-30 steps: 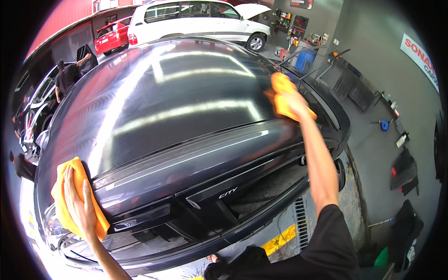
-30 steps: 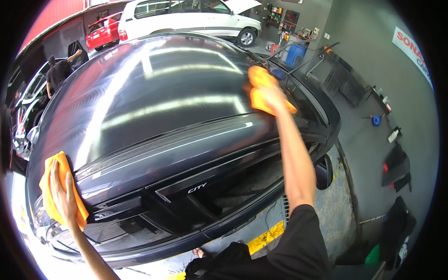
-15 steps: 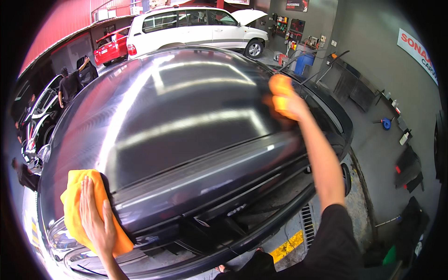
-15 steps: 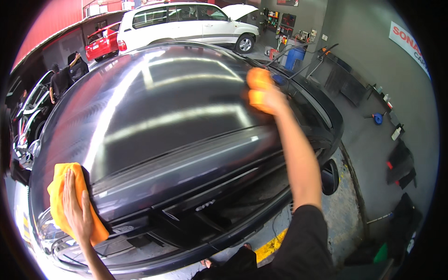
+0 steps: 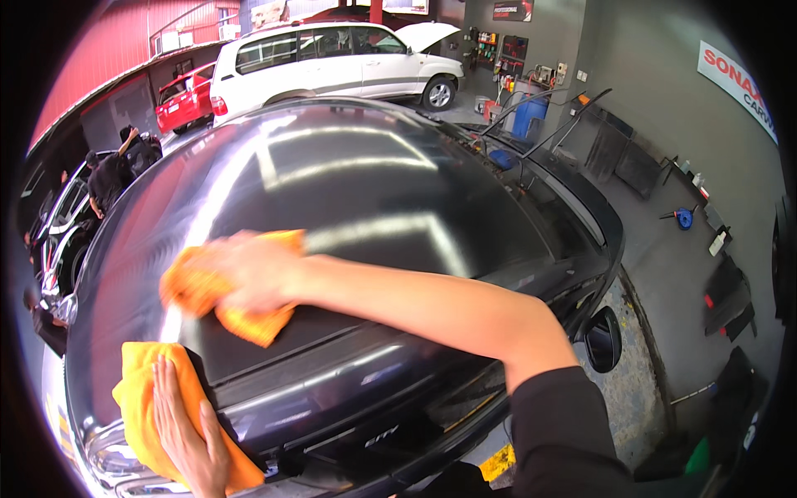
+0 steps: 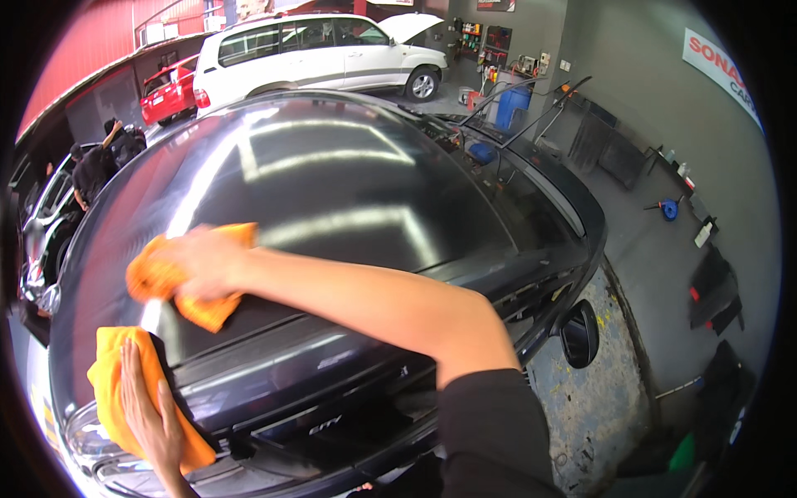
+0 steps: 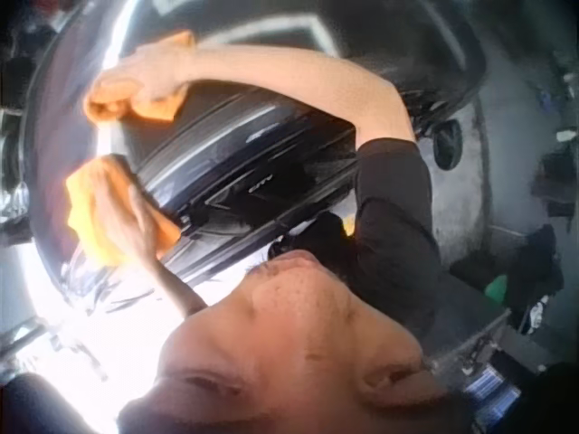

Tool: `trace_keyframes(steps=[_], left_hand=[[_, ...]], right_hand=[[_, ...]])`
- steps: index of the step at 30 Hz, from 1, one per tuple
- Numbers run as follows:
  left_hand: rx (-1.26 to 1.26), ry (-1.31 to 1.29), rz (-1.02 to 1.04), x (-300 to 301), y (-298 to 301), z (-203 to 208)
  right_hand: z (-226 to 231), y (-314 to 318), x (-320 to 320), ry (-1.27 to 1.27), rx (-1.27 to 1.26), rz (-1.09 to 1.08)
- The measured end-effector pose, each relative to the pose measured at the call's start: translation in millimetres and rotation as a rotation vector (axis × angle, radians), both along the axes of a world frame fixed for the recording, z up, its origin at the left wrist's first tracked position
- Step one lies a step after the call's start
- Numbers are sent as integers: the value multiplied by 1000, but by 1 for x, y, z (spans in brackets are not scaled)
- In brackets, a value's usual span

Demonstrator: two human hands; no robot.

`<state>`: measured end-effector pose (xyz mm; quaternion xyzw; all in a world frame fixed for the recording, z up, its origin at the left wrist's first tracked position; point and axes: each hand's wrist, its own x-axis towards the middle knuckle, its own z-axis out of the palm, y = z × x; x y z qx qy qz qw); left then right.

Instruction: The person wipes the rear trunk and roof of a black car using two orange microfiber cloths. They move systematically from the trunk lid to the roof, wiping the surface in broad strokes to remove residue.

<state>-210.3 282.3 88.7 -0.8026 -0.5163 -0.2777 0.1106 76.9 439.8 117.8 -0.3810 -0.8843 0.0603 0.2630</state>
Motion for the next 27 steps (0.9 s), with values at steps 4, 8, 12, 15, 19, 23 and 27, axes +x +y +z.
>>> trace_keyframes(steps=[4,8,12,15,19,23,27], left_hand=[[-6,22,25,14,-5,7],[135,-31,199,25,5,-25],[46,-13,213,38,-2,-11],[78,5,227,22,0,-12],[-33,-255,115,36,8,-4],[-89,-112,198,-3,-1,21],[1,-150,2,15,20,7]], right_hand=[[-63,28,326,952,-340,-415],[-42,-71,551,344,-45,-1571],[-22,92,362,759,-265,-681],[-13,170,75,269,-173,-191],[-29,104,-67,129,216,27],[-10,154,140,205,-113,-179],[-34,79,568,301,-136,-1158]])
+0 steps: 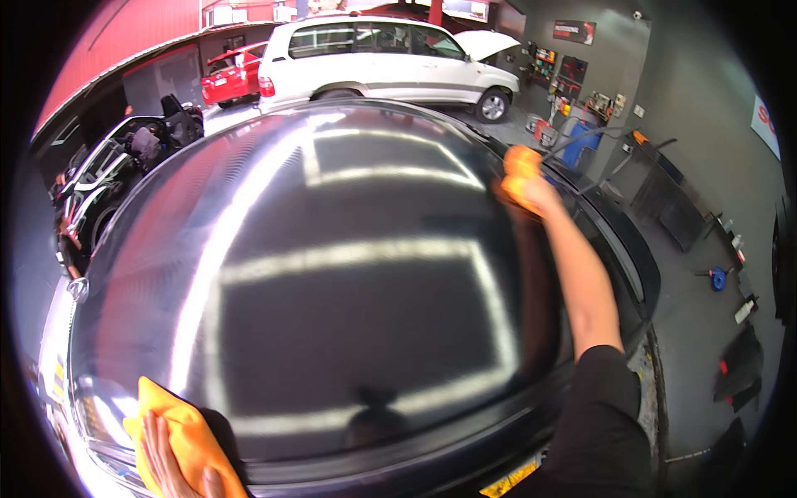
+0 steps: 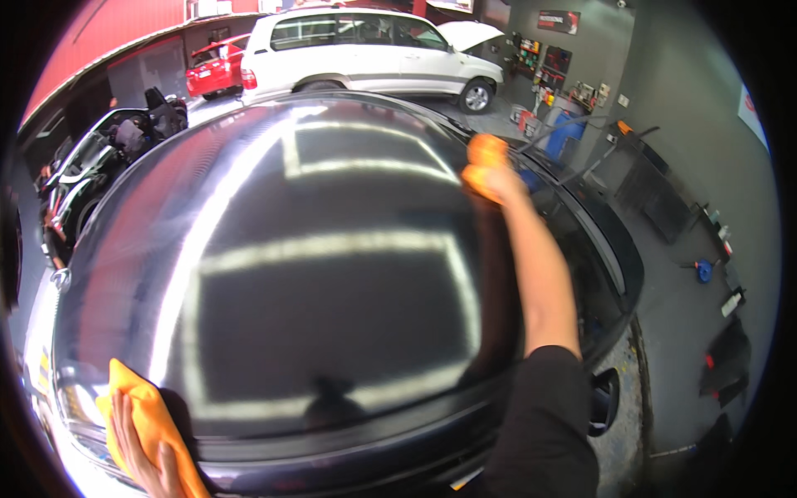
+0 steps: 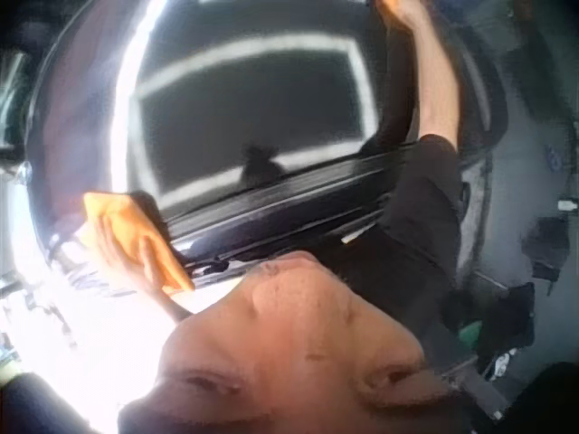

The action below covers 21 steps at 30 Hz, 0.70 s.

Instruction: The person wipes the rear trunk and roof of a black car using two orange microfiber cloths. They move systematically from the trunk lid to the roof, wiping the surface in broad strokes to remove residue.

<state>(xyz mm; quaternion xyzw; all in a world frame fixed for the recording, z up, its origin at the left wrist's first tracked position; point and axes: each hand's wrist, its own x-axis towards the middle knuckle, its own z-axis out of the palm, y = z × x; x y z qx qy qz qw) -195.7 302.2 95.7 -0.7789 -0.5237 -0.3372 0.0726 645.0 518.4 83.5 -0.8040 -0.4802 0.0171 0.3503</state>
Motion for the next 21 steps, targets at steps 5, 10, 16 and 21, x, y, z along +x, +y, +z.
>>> trace_keyframes(steps=[5,10,16,21], left_hand=[[-31,-26,41,15,-7,14],[-121,-60,112,18,-1,2],[-162,-23,143,-1,-5,-3],[-145,52,188,-12,-20,4]], right_hand=[[8,79,-45,-126,-56,-71],[45,223,-433,-192,15,880],[32,141,-640,-318,124,1223],[29,199,-269,-41,43,645]])
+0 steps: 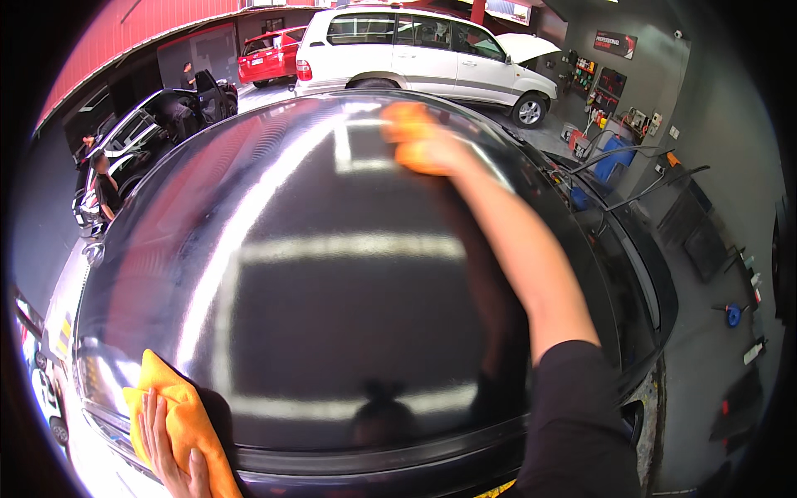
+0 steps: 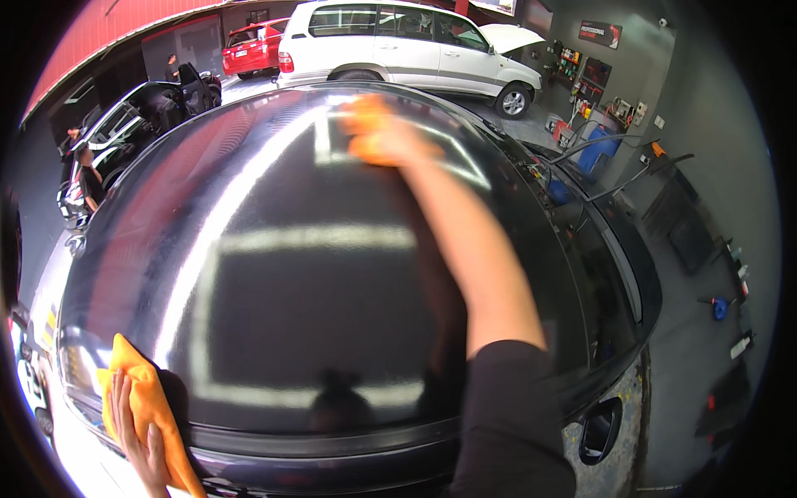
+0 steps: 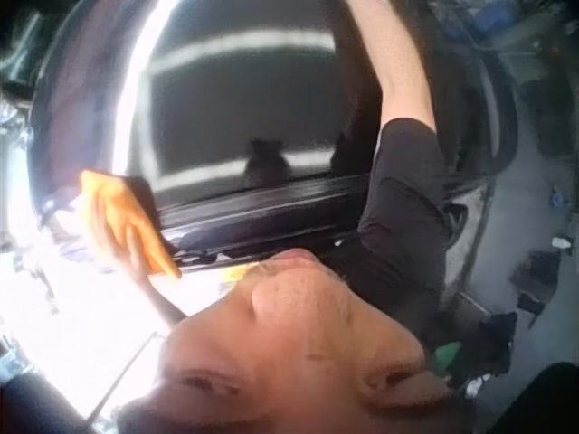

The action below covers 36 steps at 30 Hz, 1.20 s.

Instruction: The person wipes the rear trunk and roof of a black car using two orange microfiber cloths. They move systematically from the trunk lid to the roof, wiping the surface in broad strokes to remove residue.

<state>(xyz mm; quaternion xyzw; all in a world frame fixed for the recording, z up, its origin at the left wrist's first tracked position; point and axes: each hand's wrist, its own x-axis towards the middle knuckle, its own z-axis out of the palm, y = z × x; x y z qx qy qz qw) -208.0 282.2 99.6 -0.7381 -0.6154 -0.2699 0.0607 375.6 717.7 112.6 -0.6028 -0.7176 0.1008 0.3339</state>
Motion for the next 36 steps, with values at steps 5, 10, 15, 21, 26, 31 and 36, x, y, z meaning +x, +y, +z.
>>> trace_keyframes(steps=[5,10,15,21,26,31,36], left_hand=[[141,-185,-175,12,20,-6],[153,-194,-203,3,18,-4],[-10,-169,-54,16,17,0],[-30,-123,13,11,8,5],[41,-146,-109,18,31,-15],[48,-46,-43,19,22,12],[36,-58,17,10,9,12]], right_hand=[[-30,-165,349,57,-127,-849],[29,-54,290,96,118,-368],[17,123,-128,1,-87,164],[27,19,-425,-269,95,497],[16,107,-137,-341,47,-49],[-50,-32,271,83,-36,-510],[-94,-123,382,115,-222,-848]])
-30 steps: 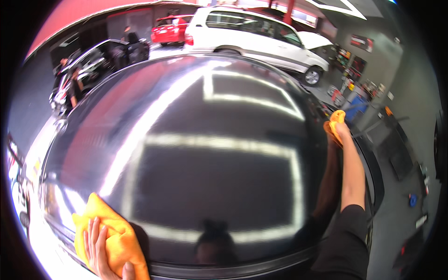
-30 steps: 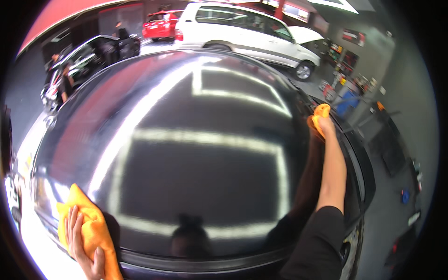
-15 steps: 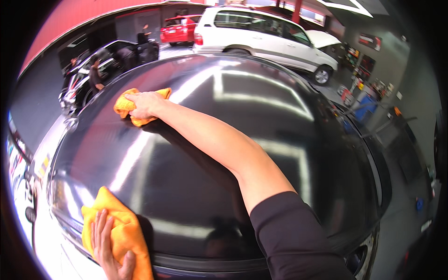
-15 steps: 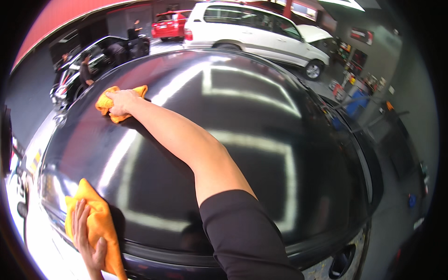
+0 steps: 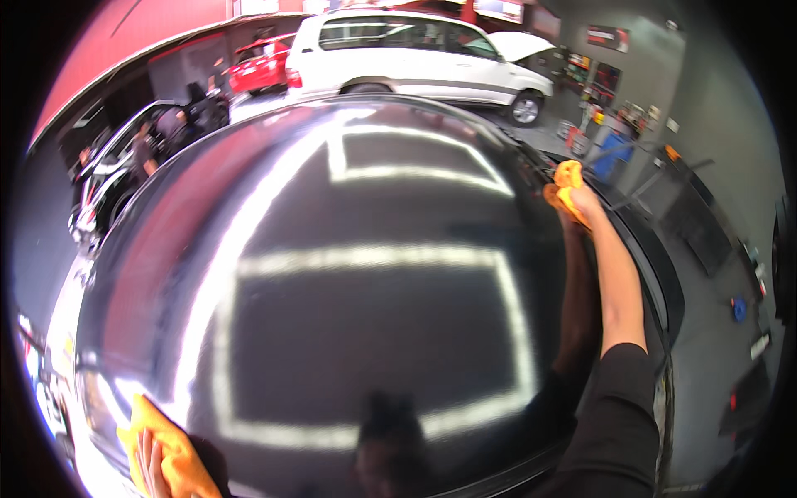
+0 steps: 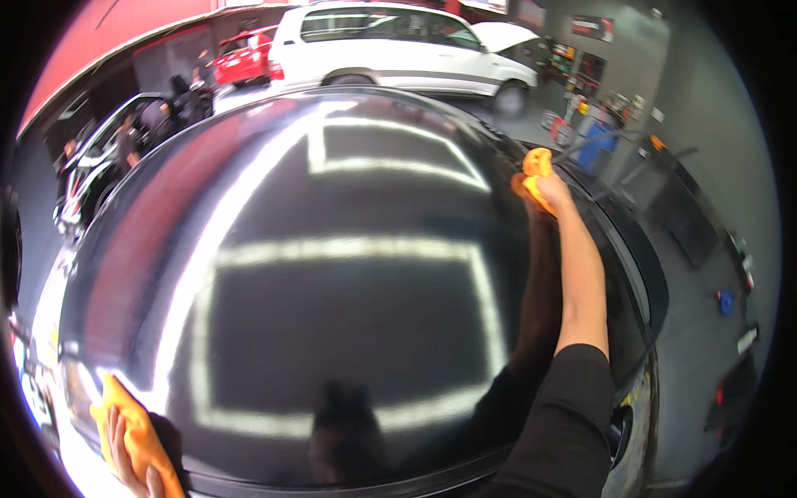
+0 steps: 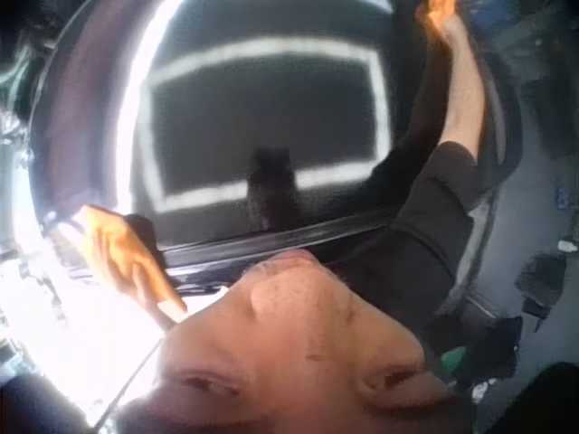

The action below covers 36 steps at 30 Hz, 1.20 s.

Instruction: The person wipes the rear trunk and roof of a black car using two orange microfiber cloths. They move systematically from the trunk lid to the roof, wiping the surface in broad strokes to remove residue.

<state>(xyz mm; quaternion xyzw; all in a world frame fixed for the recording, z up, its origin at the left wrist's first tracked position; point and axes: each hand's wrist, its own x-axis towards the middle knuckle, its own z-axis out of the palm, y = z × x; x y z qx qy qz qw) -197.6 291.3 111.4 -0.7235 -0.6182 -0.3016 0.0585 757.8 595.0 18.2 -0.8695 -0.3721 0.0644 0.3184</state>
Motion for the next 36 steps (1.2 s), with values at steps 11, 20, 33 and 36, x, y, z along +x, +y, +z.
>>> trace_keyframes(steps=[11,20,33,36], left_hand=[[-55,-161,-53,9,6,-13],[-22,-37,-54,-15,-7,-19],[67,28,-159,-8,-2,-16],[84,45,-169,-11,-1,-19]], right_hand=[[119,175,-565,168,211,1250],[114,70,-627,-268,191,1332],[53,-154,-170,-47,174,67],[81,-40,-381,198,338,570]])
